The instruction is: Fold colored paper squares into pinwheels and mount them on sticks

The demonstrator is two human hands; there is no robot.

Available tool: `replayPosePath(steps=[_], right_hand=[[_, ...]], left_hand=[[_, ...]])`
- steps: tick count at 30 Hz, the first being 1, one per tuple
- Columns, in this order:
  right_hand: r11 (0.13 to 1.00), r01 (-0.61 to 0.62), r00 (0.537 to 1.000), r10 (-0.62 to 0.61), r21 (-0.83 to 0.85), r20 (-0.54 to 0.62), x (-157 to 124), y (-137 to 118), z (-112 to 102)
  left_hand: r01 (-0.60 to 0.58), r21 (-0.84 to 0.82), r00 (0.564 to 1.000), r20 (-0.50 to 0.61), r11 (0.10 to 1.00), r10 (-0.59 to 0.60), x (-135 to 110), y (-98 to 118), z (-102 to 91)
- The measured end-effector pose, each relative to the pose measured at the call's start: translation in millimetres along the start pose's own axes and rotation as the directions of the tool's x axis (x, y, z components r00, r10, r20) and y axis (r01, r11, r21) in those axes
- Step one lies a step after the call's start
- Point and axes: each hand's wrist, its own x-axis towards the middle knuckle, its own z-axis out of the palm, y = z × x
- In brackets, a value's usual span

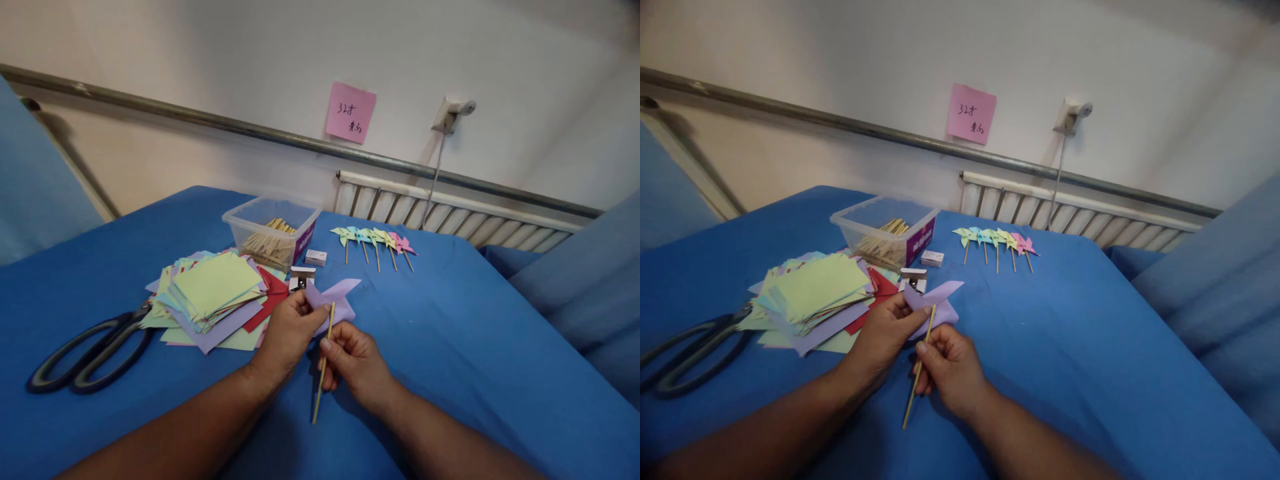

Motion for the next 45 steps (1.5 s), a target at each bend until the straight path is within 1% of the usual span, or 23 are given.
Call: replayPosePath(steps=[9,13,16,19,22,24,26,28,30,36,45], right_hand=[[0.999,-0.032,0.999,0.032,-0.015,0.008,0.1,-1.3,0.7],[1.0,-0.016,1.0,0.016,-0.018,-0.011,-1.9,-5.5,3.4],[0.999,0.019,0.999,-0.021,-0.045,-0.032,-6.5,-8.8,6.3],[0.987,0.063,0.995,-0.074,-0.145,-0.072,-13.0,-10.0,9.1],[0.954,0.111,0.982,-0.15,-0.28,-0.119,-18.6,-9.7,10.0],[0.919,0.157,0.968,-0.216,-0.361,-0.13,-20.6,-9.8,8.5],[0.887,0.198,0.954,-0.272,-0.417,-0.123,-20.6,-10.7,5.7],[0.873,0.219,0.949,-0.295,-0.436,-0.114,-18.8,-12.2,2.5],[0.885,0.218,0.952,-0.286,-0.411,-0.109,-16.0,-13.7,-0.2],[0.952,0.161,0.976,-0.193,-0.259,-0.104,-8.8,-15.7,-3.0],[0.992,0.09,0.99,-0.099,-0.09,-0.1,-4.0,-15.9,-4.2]], left_hand=[[-0.062,0.058,0.998,-0.004,0.996,0.062,-4.9,2.9,1.3],[-0.094,0.1,0.995,-0.013,0.991,0.096,-5.1,2.8,0.7],[-0.114,0.171,0.99,-0.068,0.979,0.127,-3.1,3.6,-1.5],[-0.123,0.217,0.984,-0.099,0.969,0.147,-0.1,4.6,-4.7],[-0.119,0.2,0.984,-0.106,0.973,0.143,2.3,4.2,-7.0],[-0.113,0.181,0.985,-0.106,0.977,0.133,3.3,2.8,-7.5],[-0.102,0.155,0.987,-0.104,0.983,0.119,3.8,0.7,-7.4],[-0.082,0.126,0.99,-0.108,0.989,0.096,4.1,-1.2,-6.9],[-0.052,0.092,0.992,-0.107,0.994,0.062,4.1,-2.2,-6.2],[0.045,-0.009,0.993,-0.107,0.999,-0.046,3.4,0.3,-4.5],[0.042,-0.01,0.993,-0.107,0.999,-0.042,3.4,1.1,-5.2]])
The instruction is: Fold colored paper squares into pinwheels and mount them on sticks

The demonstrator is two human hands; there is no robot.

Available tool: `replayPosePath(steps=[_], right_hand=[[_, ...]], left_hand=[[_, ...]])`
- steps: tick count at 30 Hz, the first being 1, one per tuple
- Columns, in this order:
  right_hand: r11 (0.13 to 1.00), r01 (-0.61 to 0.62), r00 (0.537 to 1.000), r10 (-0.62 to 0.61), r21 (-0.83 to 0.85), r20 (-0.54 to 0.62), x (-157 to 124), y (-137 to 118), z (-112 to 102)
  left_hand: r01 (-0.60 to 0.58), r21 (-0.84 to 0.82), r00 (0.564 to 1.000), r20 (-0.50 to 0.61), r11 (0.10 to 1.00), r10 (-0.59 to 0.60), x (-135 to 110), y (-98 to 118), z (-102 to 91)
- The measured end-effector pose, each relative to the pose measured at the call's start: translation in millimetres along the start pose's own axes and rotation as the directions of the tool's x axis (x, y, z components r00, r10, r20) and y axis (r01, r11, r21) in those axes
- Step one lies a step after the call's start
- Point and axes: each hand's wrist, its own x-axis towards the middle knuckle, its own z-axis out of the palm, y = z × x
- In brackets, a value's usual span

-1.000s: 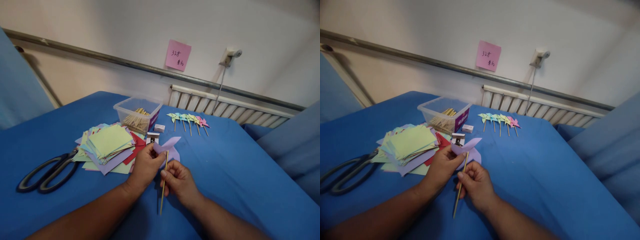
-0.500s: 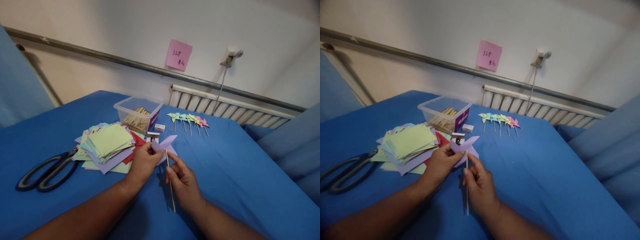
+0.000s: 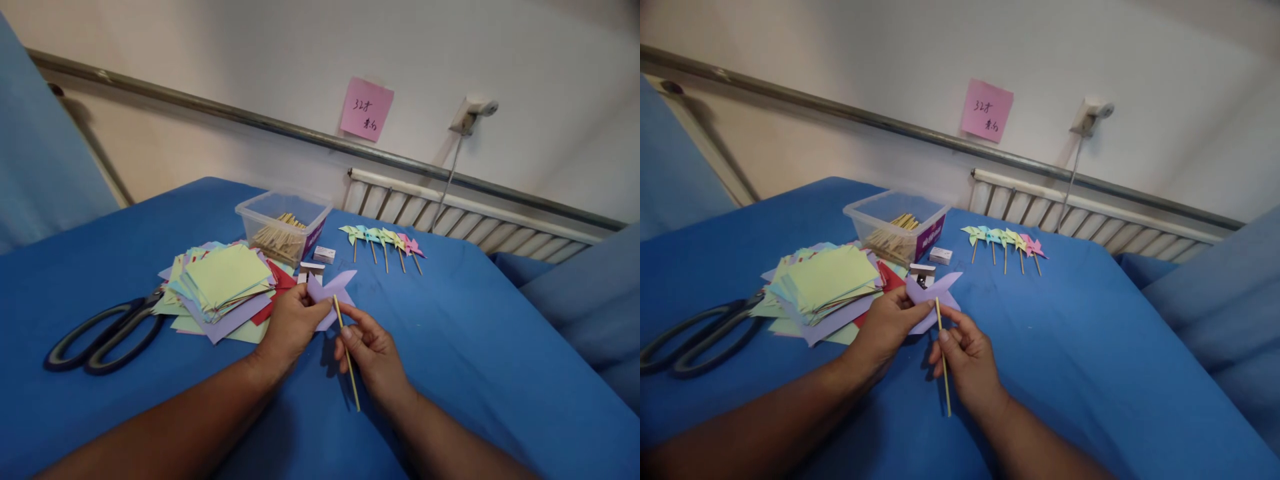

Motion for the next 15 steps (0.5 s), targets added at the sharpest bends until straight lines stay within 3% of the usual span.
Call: replayPosePath(steps=[15], right_hand=[[1.0,-0.002,1.0,0.002,0.011,-0.002,1.4,1.0,-0.2]], left_hand=[[0.006,-0.019,1.0,-0.025,1.0,-0.006,-1.6,4.1,1.1]])
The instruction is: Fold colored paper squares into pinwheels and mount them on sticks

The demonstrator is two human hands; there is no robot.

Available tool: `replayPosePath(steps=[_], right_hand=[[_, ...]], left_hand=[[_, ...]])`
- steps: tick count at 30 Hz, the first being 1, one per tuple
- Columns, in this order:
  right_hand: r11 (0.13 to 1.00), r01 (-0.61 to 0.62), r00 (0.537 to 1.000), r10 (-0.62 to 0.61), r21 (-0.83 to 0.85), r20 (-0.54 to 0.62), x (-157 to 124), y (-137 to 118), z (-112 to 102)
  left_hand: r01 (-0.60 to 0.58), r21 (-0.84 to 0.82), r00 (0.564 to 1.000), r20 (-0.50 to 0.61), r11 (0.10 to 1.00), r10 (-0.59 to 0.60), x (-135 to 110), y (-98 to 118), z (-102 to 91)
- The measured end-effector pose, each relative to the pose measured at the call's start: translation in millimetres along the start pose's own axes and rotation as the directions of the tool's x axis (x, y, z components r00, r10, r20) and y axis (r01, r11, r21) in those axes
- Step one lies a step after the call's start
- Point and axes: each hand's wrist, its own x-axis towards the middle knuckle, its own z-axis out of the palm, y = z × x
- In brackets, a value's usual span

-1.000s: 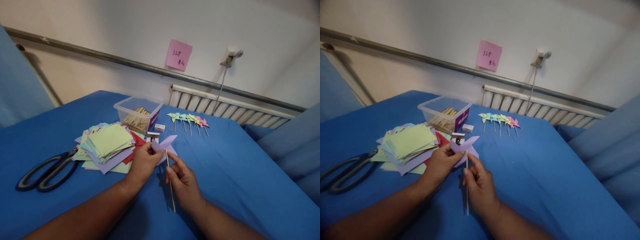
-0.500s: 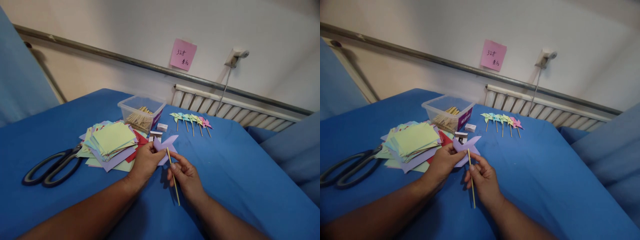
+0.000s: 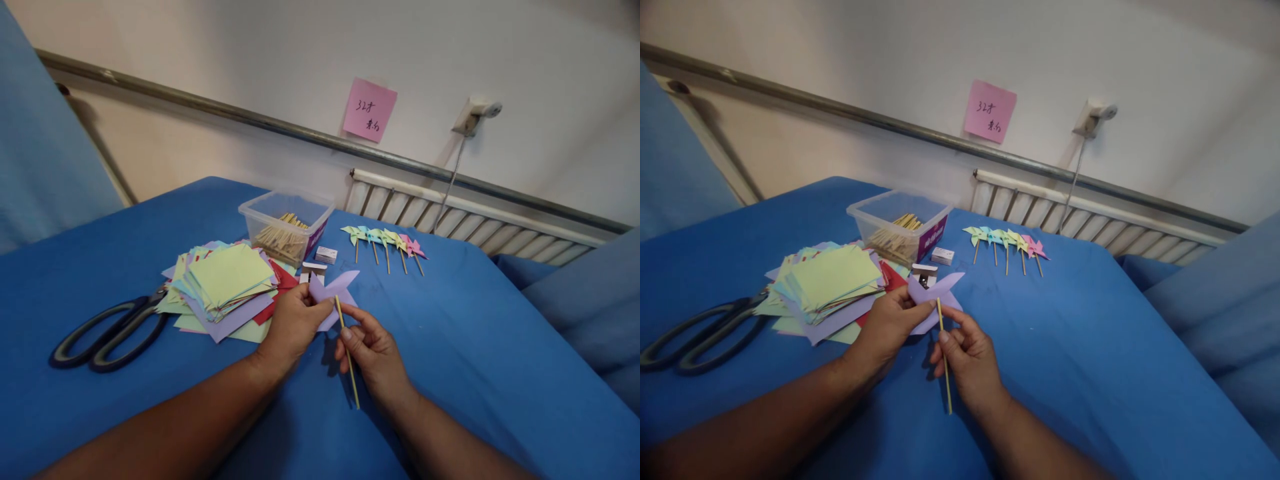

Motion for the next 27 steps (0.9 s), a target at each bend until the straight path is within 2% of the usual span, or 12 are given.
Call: replayPosePath(steps=[15,27], right_hand=[[1.0,-0.002,0.999,0.002,-0.011,-0.034,-0.1,1.1,0.1],[1.0,0.013,0.999,-0.013,-0.007,-0.037,-0.7,3.0,-0.7]], left_hand=[[0.007,-0.005,1.0,-0.026,1.0,-0.007,-1.4,1.9,1.0],[0.01,-0.029,1.0,0.004,1.0,-0.01,-2.5,3.2,1.2]])
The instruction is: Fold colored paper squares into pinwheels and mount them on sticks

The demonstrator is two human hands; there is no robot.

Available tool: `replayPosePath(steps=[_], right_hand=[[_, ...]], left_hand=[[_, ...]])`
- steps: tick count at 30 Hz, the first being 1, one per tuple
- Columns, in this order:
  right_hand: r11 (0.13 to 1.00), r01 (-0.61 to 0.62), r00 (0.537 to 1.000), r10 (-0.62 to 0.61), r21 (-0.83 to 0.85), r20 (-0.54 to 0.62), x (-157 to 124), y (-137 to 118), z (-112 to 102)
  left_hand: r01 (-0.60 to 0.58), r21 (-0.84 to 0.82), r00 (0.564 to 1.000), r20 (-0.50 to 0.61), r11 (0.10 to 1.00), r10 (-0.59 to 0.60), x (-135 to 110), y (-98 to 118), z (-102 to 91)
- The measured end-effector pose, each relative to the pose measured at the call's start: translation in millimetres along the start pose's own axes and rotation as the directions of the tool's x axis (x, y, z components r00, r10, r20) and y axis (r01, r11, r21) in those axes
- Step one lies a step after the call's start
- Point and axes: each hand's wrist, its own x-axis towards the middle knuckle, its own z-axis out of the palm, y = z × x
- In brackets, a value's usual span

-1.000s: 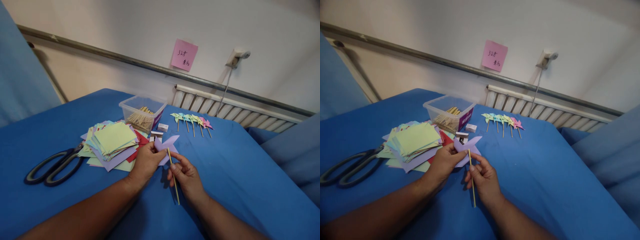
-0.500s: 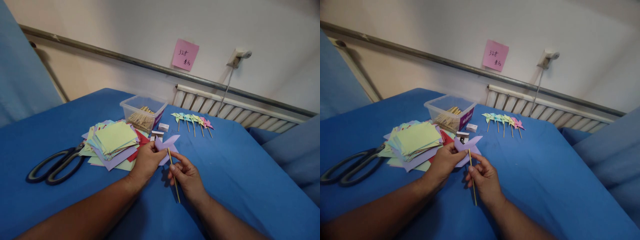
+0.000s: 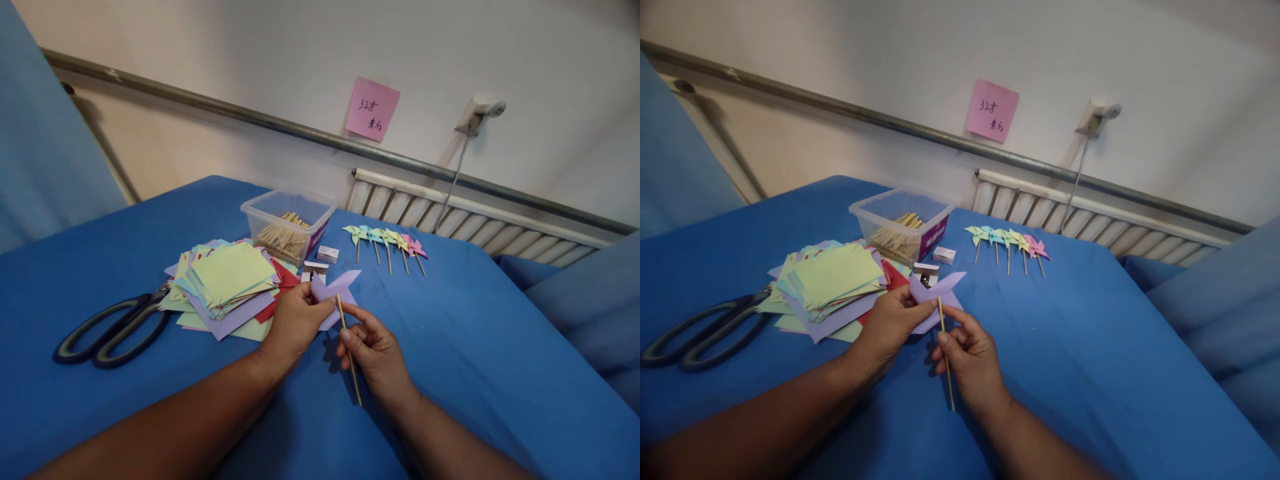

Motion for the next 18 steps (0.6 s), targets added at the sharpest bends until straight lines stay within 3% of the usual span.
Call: replayPosePath(steps=[18], right_hand=[[1.0,0.003,0.999,-0.003,0.003,0.038,0.6,-0.1,-1.7]], left_hand=[[-0.008,0.056,1.0,0.011,0.998,0.007,0.6,-0.5,-0.8]])
